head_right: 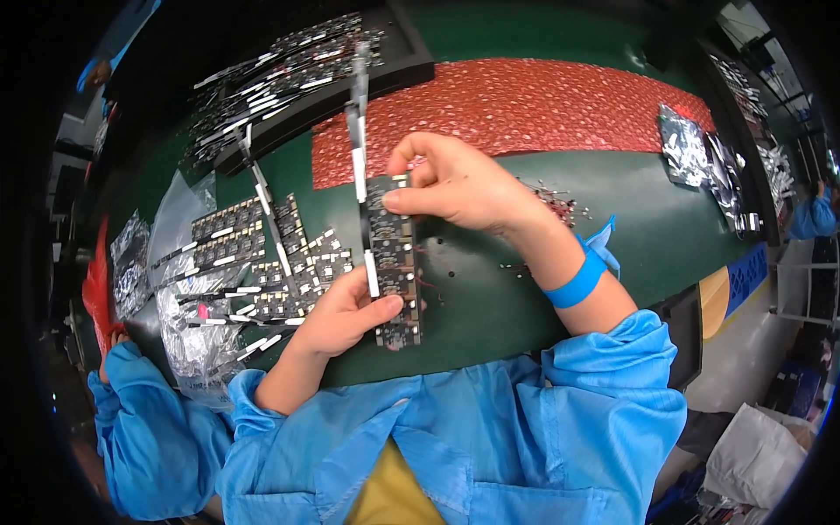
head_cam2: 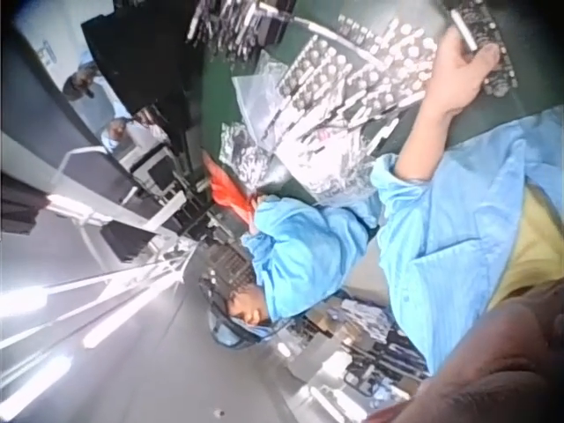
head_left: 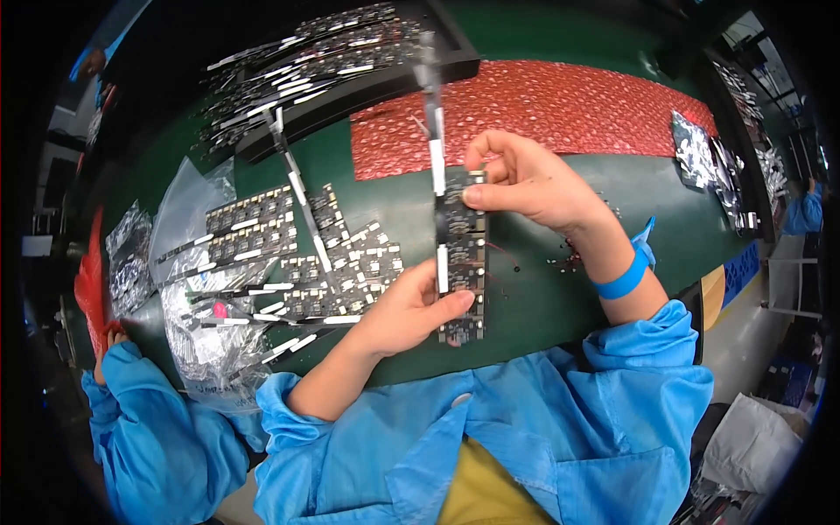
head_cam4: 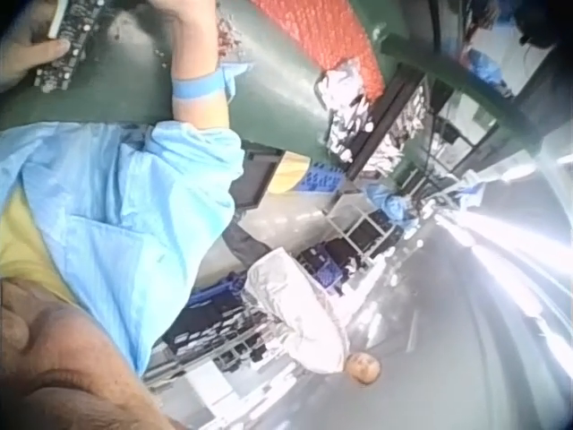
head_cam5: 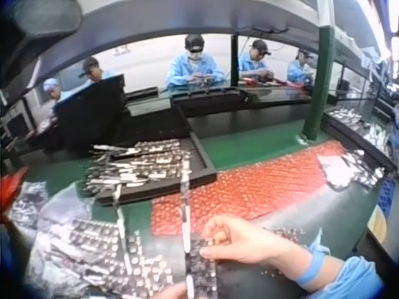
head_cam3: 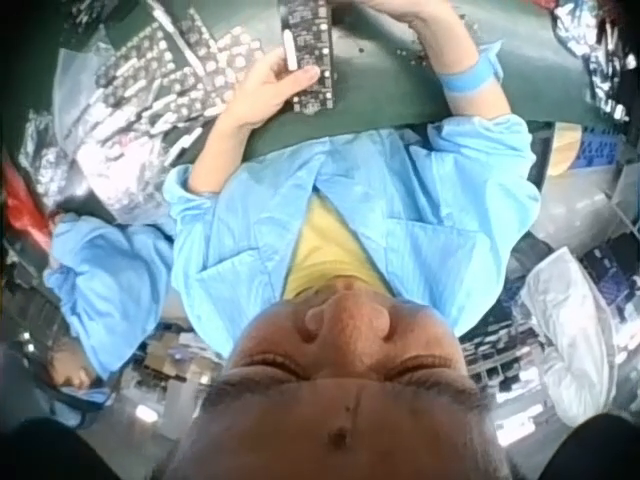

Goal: The person sorts and assembles electronic circuit boards by hand, working with circuit boards and electronic components from plastic bags and trays.

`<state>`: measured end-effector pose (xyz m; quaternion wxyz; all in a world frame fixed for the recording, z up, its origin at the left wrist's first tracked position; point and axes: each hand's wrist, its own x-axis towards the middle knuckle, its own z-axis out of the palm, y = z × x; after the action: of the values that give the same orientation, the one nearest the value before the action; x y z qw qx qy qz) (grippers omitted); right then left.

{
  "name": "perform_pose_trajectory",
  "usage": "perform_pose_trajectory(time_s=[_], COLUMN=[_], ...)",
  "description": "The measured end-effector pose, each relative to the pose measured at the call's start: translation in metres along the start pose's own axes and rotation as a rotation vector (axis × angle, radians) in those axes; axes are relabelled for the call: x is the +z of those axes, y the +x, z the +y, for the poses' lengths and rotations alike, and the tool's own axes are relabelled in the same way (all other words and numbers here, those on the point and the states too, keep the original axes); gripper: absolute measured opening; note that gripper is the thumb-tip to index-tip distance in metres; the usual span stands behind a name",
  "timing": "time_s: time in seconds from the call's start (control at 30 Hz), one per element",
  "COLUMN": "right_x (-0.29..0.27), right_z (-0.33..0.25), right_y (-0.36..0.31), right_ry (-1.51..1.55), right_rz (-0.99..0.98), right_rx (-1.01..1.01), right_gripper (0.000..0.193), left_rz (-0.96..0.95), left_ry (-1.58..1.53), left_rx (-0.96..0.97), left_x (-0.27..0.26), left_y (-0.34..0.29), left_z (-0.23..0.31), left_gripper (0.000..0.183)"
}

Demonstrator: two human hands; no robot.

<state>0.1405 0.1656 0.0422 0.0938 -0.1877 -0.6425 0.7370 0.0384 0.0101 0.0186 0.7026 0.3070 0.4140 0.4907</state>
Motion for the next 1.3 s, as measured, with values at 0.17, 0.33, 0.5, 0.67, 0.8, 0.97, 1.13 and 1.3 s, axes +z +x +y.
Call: perform_pose_trajectory(time_s=[0.17, 0.33, 0.5, 0.67, 0.8, 0.97, 1.13, 1.3], right_x=[-0.010, -0.021, -0.003, 0.006, 0.004, -0.003, -0.016, -0.015], right_z=[-0.010, 0.008, 0.038, 0.047, 0.043, 0.025, 0.019, 0.011], right_y=[-0.043, -0.102, -0.106, -0.097, -0.091, -0.076, -0.056, -0.038], right_ry=[-0.708, -1.157, -1.222, -1.226, -1.268, -1.136, -0.613, -0.383], right_rz=[0.404, 0.319, 0.443, 0.535, 0.531, 0.588, 0.590, 0.393], right_rx=[-0.414, -0.249, -0.171, -0.177, -0.221, -0.285, -0.206, -0.199], right_gripper=[0.015, 0.013, 0.015, 0.009, 0.008, 0.007, 0.007, 0.013], left_rz=[0.047, 0.154, 0.148, 0.245, 0.255, 0.204, 0.194, 0.216], left_ry=[-0.262, -0.342, -0.287, -0.267, -0.280, -0.373, -0.363, -0.288], left_rx=[-0.060, 0.045, 0.150, 0.157, 0.104, 0.093, 0.133, 0.139], left_x=[0.001, 0.004, 0.001, 0.005, 0.011, 0.010, 0.006, 0.006], left_y=[-0.004, -0.001, 0.003, 0.003, 0.006, 0.013, 0.018, 0.018], left_z=[0.004, 0.013, 0.013, 0.011, 0.015, 0.022, 0.013, 0.010], left_gripper=[0.030, 0.028, 0.026, 0.028, 0.039, 0.038, 0.037, 0.039])
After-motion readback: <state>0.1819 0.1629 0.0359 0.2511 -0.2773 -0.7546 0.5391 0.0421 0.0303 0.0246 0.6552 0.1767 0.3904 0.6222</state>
